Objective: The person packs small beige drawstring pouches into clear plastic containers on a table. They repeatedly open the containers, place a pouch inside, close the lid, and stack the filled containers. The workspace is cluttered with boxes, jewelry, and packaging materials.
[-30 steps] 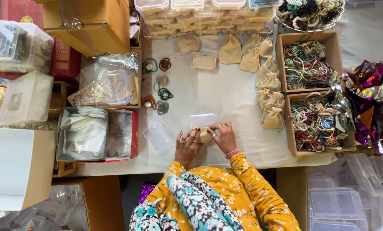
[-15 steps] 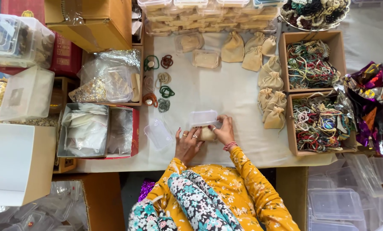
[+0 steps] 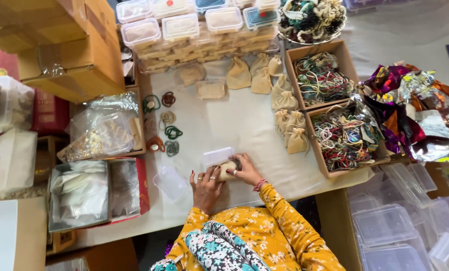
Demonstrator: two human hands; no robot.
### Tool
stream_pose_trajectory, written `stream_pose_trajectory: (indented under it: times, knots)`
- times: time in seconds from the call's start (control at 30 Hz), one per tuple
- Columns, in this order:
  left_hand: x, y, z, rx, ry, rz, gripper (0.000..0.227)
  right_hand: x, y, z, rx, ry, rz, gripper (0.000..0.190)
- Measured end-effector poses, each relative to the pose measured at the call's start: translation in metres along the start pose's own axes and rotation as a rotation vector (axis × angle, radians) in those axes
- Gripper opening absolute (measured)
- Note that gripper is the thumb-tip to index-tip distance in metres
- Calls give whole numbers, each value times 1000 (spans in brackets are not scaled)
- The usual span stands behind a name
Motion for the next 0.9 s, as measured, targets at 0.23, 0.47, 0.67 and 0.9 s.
stream_pose_trajectory:
  times: [0.23, 0.47, 0.67, 0.9]
  knots:
    - [-11, 8, -12, 51, -139, -370, 72, 2, 0, 5, -20, -194, -87, 55]
    - [-21, 6, 1, 217, -358, -659, 104, -9, -9, -2, -23, -13, 15, 77]
    - [-28, 23, -13, 158, -229, -507, 73, -9, -13, -10, -292, -93, 189, 60]
    - [-35, 2, -13, -93, -101, -502, 77, -8, -21, -11, -327, -39, 246, 65]
Point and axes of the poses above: each hand's wrist, its own z-axis towards the middle knuckle, its own y-axis out of the palm, x = y × z, the point moved 4 cm from there along z, towards the middle knuckle, and after that the axes turned 14 degrees about z, right-handed, at the moved point
